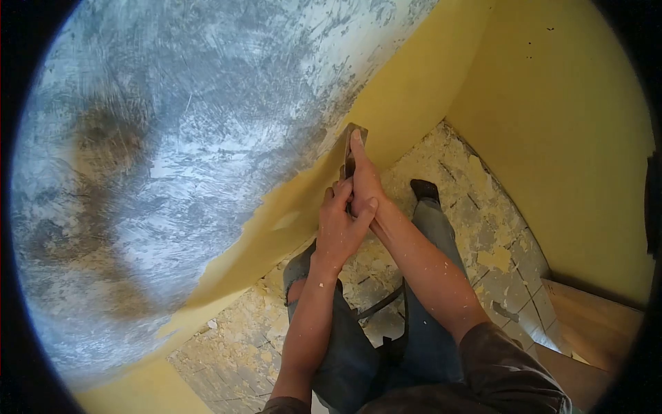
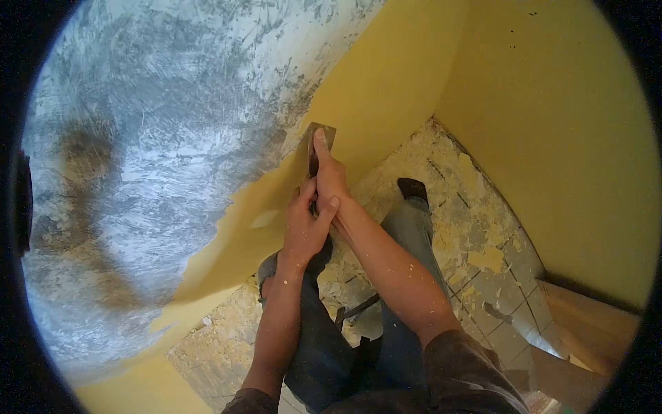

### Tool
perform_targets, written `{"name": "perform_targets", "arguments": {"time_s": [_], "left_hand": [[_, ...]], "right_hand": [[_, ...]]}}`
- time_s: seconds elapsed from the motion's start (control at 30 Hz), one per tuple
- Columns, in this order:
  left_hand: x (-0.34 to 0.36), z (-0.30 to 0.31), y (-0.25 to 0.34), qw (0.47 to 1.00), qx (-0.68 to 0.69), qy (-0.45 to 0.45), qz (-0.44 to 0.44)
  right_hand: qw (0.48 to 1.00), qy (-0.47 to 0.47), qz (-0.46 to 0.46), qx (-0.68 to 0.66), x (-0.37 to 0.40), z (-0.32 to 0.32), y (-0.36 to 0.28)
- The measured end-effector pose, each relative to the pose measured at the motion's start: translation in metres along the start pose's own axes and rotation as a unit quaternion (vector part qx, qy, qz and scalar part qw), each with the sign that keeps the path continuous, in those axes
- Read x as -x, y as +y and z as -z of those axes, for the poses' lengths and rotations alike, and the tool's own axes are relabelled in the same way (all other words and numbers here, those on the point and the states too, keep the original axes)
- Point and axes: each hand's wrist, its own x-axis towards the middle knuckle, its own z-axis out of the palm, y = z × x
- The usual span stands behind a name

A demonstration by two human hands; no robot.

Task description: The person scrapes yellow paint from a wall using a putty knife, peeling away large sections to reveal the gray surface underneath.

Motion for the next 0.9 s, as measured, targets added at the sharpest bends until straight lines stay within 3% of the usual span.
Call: {"name": "perform_targets", "arguments": {"time_s": [0.37, 0.47, 0.63, 0.73, 0.9], "left_hand": [[0.024, 0.011, 0.008, 0.998, -0.064, 0.004, -0.005], [0.033, 0.014, 0.000, 0.999, -0.046, 0.024, -0.005], [0.023, 0.018, -0.003, 0.999, -0.016, 0.012, 0.028], [0.018, 0.012, -0.004, 0.999, -0.003, 0.033, -0.009], [0.006, 0.001, 0.004, 0.999, 0.026, 0.024, 0.002]], "right_hand": [[1.000, -0.026, 0.001, 0.009, 0.024, -0.005, 0.012], [0.999, -0.038, 0.004, 0.017, 0.015, -0.002, 0.031], [1.000, -0.013, -0.011, -0.001, 0.009, -0.008, 0.023], [1.000, 0.002, -0.002, 0.007, 0.004, -0.008, 0.019], [1.000, 0.016, 0.000, -0.013, 0.006, -0.008, -0.003]]}}
